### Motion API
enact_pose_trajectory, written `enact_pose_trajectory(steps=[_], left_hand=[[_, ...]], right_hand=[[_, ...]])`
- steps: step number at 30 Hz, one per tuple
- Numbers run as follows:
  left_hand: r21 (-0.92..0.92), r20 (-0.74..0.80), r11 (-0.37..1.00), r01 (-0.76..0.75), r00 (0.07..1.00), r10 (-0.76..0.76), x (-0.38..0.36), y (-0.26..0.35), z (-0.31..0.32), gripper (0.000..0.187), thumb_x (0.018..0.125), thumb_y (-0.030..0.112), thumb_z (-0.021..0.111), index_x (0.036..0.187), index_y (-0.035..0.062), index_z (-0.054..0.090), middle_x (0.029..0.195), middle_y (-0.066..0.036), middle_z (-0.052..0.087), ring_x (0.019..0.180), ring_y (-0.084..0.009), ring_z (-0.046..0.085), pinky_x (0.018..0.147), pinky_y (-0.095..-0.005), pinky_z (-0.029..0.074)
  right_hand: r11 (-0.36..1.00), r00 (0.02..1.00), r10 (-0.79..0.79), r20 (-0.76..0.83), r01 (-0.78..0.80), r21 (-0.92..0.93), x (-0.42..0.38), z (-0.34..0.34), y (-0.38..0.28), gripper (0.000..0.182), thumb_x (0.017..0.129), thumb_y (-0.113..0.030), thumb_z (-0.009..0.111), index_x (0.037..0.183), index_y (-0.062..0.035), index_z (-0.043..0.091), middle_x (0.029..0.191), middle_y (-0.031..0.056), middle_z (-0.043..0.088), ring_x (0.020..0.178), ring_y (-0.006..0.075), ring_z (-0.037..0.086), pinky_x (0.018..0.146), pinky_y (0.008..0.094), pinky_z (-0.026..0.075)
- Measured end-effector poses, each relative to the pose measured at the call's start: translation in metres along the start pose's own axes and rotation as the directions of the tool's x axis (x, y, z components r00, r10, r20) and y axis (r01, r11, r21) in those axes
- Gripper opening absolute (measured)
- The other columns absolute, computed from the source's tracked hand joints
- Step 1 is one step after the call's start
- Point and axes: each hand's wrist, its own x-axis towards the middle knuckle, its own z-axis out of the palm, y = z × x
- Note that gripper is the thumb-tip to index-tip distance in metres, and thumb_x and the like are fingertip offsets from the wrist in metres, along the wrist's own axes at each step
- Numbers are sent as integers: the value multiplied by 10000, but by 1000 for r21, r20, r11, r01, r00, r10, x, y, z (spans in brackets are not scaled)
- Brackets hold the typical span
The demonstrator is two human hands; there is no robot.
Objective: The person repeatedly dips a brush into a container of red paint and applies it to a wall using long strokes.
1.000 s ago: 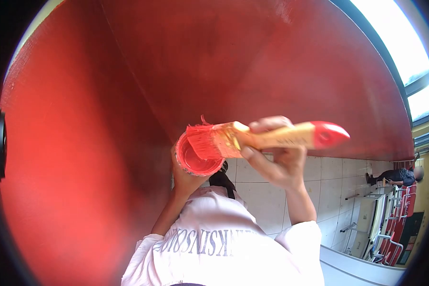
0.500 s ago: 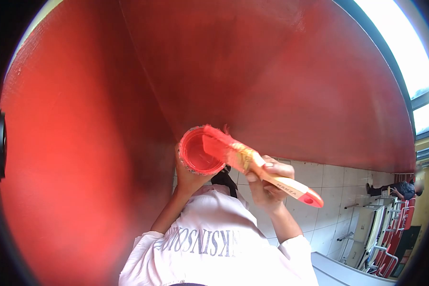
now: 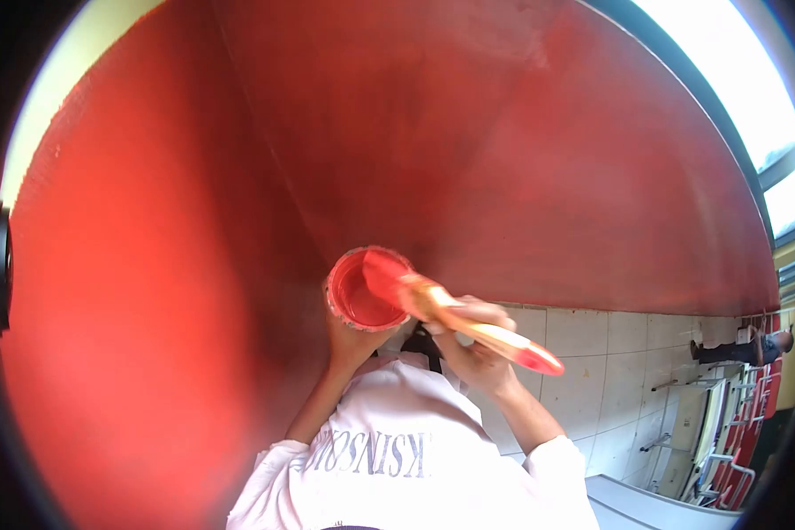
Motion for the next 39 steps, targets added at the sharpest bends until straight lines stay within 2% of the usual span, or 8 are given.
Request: enact_pose_trajectory(steps=[1, 4, 6, 11, 18, 22, 27, 39], left_hand=[[25, 0, 1000, 1, 1000, -1, 2, -1, -2, 932, 527, 206, 896, 1259, 38, 345, 1200, -127, 513, 1101, -234, 530, 923, -376, 440], [-50, -6, 999, -9, 1000, 9, 12, -8, -7, 886, 523, 182, 889, 1235, 36, 381, 1201, -116, 507, 1107, -232, 518, 943, -374, 423], [-64, -16, 998, 6, 1000, -7, 14, -19, -12, 868, 518, 157, 880, 1229, 34, 399, 1210, -115, 494, 1109, -234, 511, 950, -371, 415], [-53, 23, 999, -9, 1000, 10, 25, -25, -20, 915, 513, 122, 871, 1266, 25, 360, 1250, -131, 465, 1139, -236, 491, 979, -378, 397], [-78, 25, 996, 45, 999, -43, 23, -22, -21, 859, 527, 24, 815, 1267, 15, 378, 1211, -117, 499, 1115, -217, 510, 964, -362, 414], [-18, 22, 990, 141, 990, -141, 21, -27, -24, 926, 517, 72, 849, 1287, 22, 338, 1244, -129, 475, 1140, -235, 494, 975, -370, 398], [31, -12, 988, 154, 988, -154, 18, -15, -19, 912, 516, 57, 845, 1281, 26, 352, 1238, -123, 484, 1137, -237, 498, 972, -366, 400], [28, -64, 979, 201, 978, -199, 9, -32, -27, 917, 513, 37, 838, 1285, 19, 344, 1270, -123, 469, 1159, -232, 480, 996, -368, 377]], right_hand=[[981, 996, -44, 78, 58, -184, 0, -2, 2, 338, 758, 93, 661, 1040, -32, 522, 802, 116, 632, 668, 173, 626, 579, 277, 490], [985, 983, 158, -92, -149, 91, -9, 6, 6, 317, 763, 25, 710, 1011, -50, 526, 988, 56, 540, 902, 122, 578, 724, 251, 490], [968, 988, 144, 49, -131, -214, 8, 10, 6, 295, 760, 4, 715, 980, -21, 519, 838, 107, 637, 718, 117, 628, 618, 232, 508], [673, 754, 657, 15, -595, 439, 14, 9, 26, 379, 789, -36, 696, 1077, -53, 450, 853, 59, 608, 710, 115, 628, 491, 218, 485], [379, 663, 747, 47, -483, 790, 41, 3, 31, 245, 847, -48, 617, 1071, -59, 519, 885, 85, 609, 763, 161, 636, 449, 249, 511], [761, 918, 379, -113, -239, 603, 67, 2, 43, 227, 827, 7, 622, 1029, -34, 526, 930, 120, 610, 775, 148, 630, 488, 256, 563], [986, 960, -87, -265, 122, 117, 118, -8, 26, 239, 761, 15, 697, 984, -19, 619, 822, 155, 642, 657, 167, 641, 552, 255, 540], [789, 648, -614, -452, 484, -378, 195, -11, 43, 287, 745, 12, 717, 998, -48, 595, 841, 196, 649, 731, 257, 664, 622, 310, 545]])
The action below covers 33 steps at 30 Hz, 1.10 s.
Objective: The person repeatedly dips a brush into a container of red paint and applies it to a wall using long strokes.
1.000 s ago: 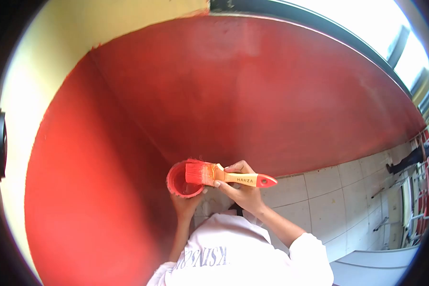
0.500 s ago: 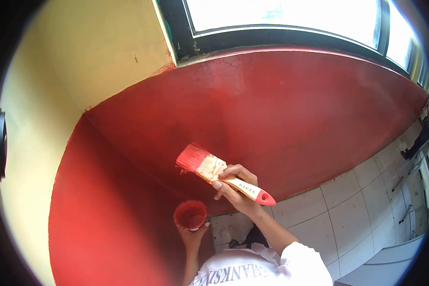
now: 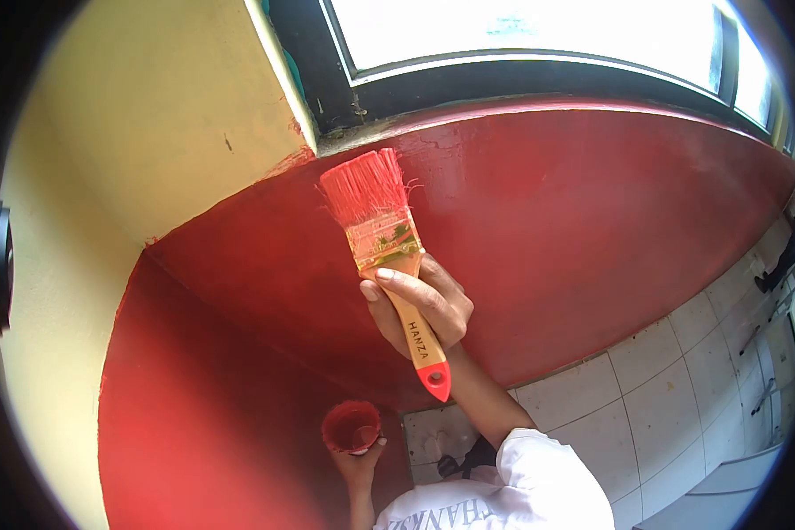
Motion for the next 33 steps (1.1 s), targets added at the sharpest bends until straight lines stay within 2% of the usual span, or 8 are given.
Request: enact_pose_trajectory(steps=[6, 9, 13, 16, 19, 27, 30, 33], left_hand=[[29, 2, 1000, 6, 1000, -6, 5, 15, 9, 900, 514, 44, 842, 1274, 24, 362, 1243, -117, 484, 1148, -229, 489, 992, -366, 379], [6, 13, 1000, 11, 1000, -11, 8, 13, 12, 891, 516, 51, 845, 1269, 26, 370, 1232, -115, 492, 1138, -227, 496, 988, -365, 382], [59, 0, 998, 6, 1000, -6, 9, 9, 12, 886, 517, 57, 847, 1264, 25, 373, 1214, -111, 504, 1120, -226, 508, 981, -364, 387], [81, 28, 994, -70, 997, 68, 9, -5, 7, 858, 536, 34, 822, 1270, 39, 378, 1151, -98, 535, 1044, -209, 563, 914, -346, 458], [20, 26, 999, -33, 999, 33, 5, -1, 6, 839, 540, 23, 808, 1264, 37, 385, 1142, -97, 540, 1025, -205, 574, 891, -339, 473], [67, 13, 998, -15, 1000, 15, -4, -9, -13, 729, 559, -3, 775, 1212, 21, 451, 1084, -97, 585, 990, -201, 595, 875, -331, 484], [83, 20, 996, -18, 1000, 16, -8, -10, -16, 715, 564, -18, 767, 1207, 18, 456, 1080, -101, 593, 976, -201, 603, 864, -329, 491], [127, 21, 992, -20, 1000, 18, -10, -13, -16, 707, 569, -23, 766, 1204, 14, 457, 1076, -105, 596, 965, -203, 609, 853, -328, 497]], right_hand=[[997, 1000, -7, 1, 7, -82, -1, 4, 8, 245, 806, -28, 672, 990, -49, 512, 798, 174, 636, 704, 232, 644, 585, 281, 515], [1000, 998, 25, -57, -26, -17, -7, 9, 11, 272, 753, 54, 689, 983, -6, 557, 810, 182, 637, 704, 242, 647, 598, 296, 532], [995, 991, 104, -90, -103, 8, -17, 17, 12, 273, 759, 65, 676, 988, -5, 546, 794, 178, 630, 679, 231, 634, 576, 288, 516], [988, 981, 153, -118, -152, 18, -25, 19, 11, 273, 765, 73, 666, 994, -4, 539, 780, 175, 625, 660, 222, 622, 560, 281, 502], [984, 973, 181, -142, -179, 25, -38, 21, 11, 269, 769, 77, 658, 994, -5, 537, 768, 171, 620, 644, 215, 612, 545, 274, 487], [963, 953, 266, -146, -270, -9, -84, 16, 7, 238, 758, 65, 666, 954, -13, 555, 756, 150, 618, 626, 202, 602, 531, 266, 474], [942, 946, 322, -39, -325, -83, -108, 5, 1, 225, 836, 38, 597, 1021, -35, 489, 859, 160, 564, 684, 193, 623, 603, 297, 567], [909, 917, 396, -49, -399, -119, -136, -1, -1, 208, 829, 44, 599, 998, -23, 496, 850, 158, 565, 681, 192, 620, 603, 300, 568]])
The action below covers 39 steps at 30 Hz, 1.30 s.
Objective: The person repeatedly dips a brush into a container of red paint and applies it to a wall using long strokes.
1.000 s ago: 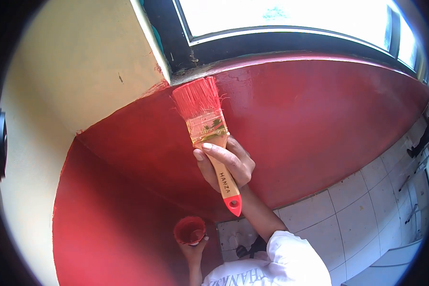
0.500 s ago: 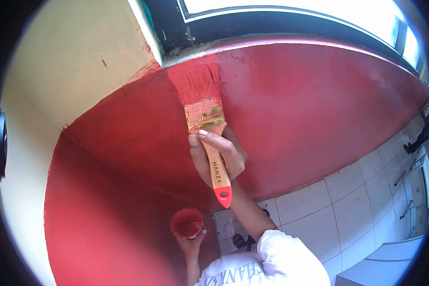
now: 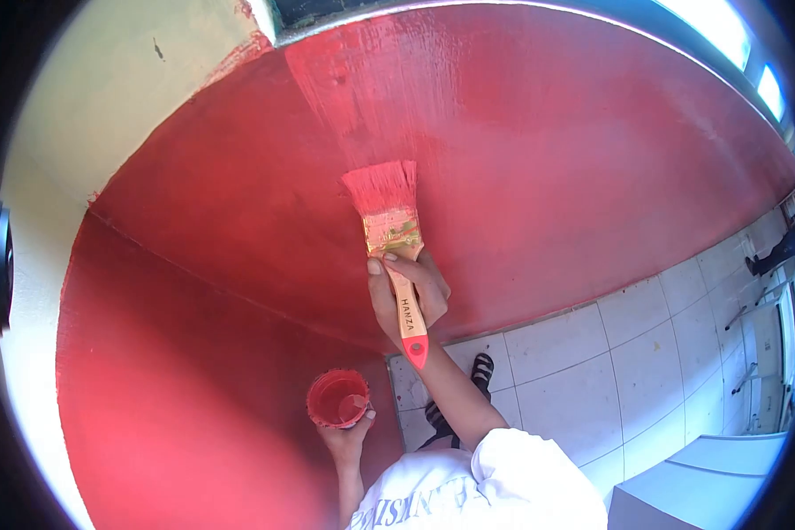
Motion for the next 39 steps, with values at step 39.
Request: enact_pose_trajectory(steps=[39], left_hand=[[-16, 30, 999, -30, 999, 31, 4, 2, 5, 800, 525, 22, 823, 1227, 31, 440, 1158, -106, 552, 1080, -225, 547, 955, -362, 426]], right_hand=[[984, 989, -137, 63, 128, 127, 57, -9, -41, 187, 867, -31, 541, 1048, -2, 504, 894, 126, 571, 700, 201, 631, 586, 295, 523]])
